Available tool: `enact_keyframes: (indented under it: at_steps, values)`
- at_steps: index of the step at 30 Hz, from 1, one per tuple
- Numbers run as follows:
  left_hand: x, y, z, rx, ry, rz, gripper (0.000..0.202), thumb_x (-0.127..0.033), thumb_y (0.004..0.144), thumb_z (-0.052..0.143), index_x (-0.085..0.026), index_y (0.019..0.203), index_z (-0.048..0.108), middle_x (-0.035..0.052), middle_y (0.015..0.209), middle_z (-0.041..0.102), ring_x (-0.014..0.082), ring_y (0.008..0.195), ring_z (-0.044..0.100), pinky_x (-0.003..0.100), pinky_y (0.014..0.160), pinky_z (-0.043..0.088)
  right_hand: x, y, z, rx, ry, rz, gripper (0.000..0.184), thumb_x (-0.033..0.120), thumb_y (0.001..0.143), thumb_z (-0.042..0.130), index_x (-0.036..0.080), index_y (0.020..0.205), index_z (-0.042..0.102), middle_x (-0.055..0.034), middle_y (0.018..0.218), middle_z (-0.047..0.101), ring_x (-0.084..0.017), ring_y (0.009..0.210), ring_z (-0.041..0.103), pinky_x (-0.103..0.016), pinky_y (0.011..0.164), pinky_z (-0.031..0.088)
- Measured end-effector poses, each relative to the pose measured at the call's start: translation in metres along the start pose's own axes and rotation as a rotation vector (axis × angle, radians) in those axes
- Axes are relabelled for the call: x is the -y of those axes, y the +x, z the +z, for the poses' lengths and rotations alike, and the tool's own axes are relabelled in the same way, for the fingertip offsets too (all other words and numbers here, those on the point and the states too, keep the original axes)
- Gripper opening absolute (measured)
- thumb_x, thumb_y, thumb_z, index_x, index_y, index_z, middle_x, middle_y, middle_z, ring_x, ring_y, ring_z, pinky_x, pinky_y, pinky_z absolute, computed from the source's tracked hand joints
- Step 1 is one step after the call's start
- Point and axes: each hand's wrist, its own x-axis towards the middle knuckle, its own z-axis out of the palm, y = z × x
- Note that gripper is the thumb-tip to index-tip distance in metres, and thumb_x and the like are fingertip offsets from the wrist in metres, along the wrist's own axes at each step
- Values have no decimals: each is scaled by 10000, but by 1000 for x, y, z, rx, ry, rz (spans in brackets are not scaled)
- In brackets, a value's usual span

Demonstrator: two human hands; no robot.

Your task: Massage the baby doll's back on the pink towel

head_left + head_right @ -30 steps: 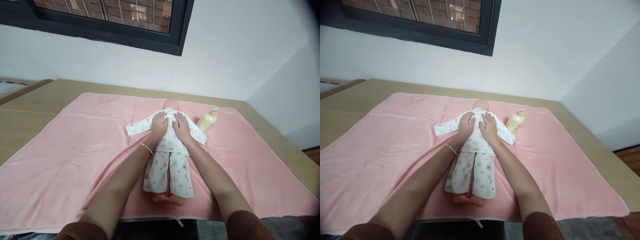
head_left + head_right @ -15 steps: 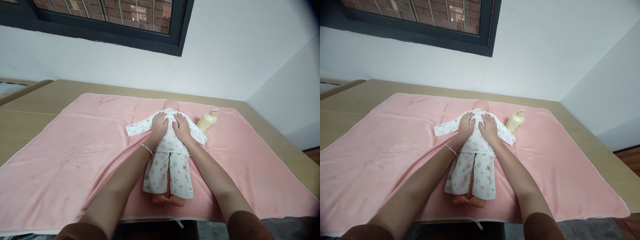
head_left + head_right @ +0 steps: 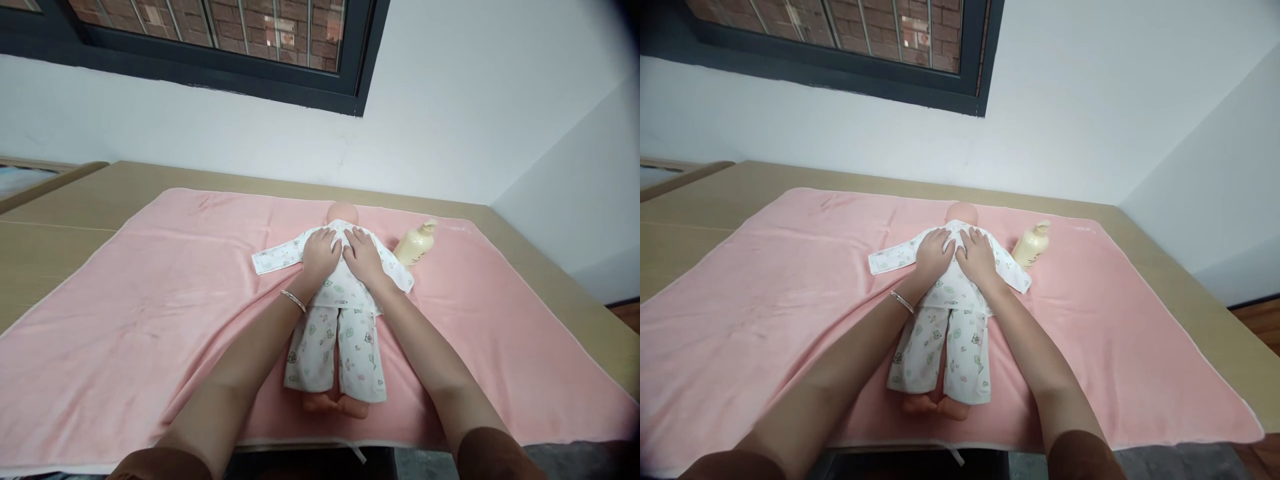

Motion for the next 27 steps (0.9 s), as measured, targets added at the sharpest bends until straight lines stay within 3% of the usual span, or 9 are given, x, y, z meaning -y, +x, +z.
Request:
enact_keyframes:
  at_steps: [4,7,10,13,15,22,24,27]
  values:
    - [-7,-7,-5,-82,53,-38,271,-254,935,443,-209,873,704,108,972,738,255,982,663,422,912,520,22,-11,-5,-90,-96,81,444,261,947,422,160,1324,635,-144,1392,591,-330,1331,521,-488,1065,479]
    - [-8,-8,-6,-100,66,-73,275,-255,933,440,-200,859,700,108,941,736,261,965,659,422,886,519,27,-13,-8,-117,-111,120,395,264,944,441,197,1245,689,-130,1310,651,-316,1257,585,-459,992,528]
    - [-4,-5,-4,-59,27,-40,287,-283,946,437,-184,1024,694,115,1095,726,266,1092,635,441,998,493,16,-7,-8,-92,-37,101,393,296,947,464,210,1270,672,-111,1360,624,-300,1311,544,-486,1099,449]
    - [0,-1,0,10,-2,-29,336,-330,936,494,-186,1207,633,113,1328,644,280,1284,550,484,1131,410,2,1,-5,1,24,41,482,304,968,431,159,1411,551,-133,1511,476,-311,1441,394,-565,1205,274]
    - [1,1,1,41,-3,-32,370,-352,924,532,-198,1252,607,105,1395,603,291,1345,504,509,1169,366,-1,2,-3,34,28,26,505,287,974,412,136,1446,509,-147,1549,419,-317,1471,342,-580,1218,225]
    - [-5,-4,-6,-46,57,-35,268,-273,945,452,-173,960,700,106,987,721,258,1021,636,416,959,499,19,-10,-6,-130,-28,158,359,284,947,475,208,1210,708,-96,1323,655,-258,1293,573,-408,1075,466]
    - [-6,-4,-6,-53,63,-58,251,-267,935,468,-181,979,700,104,992,710,263,1028,629,415,944,500,16,-9,-7,-145,-13,179,349,289,951,468,223,1186,716,-78,1290,677,-241,1264,596,-392,1064,474]
    - [-4,-2,-4,5,44,-85,290,-273,920,506,-175,1144,662,120,1184,680,273,1160,595,436,1037,463,5,-1,-5,-94,19,125,396,291,955,460,185,1276,666,-97,1370,623,-256,1328,539,-430,1138,406]
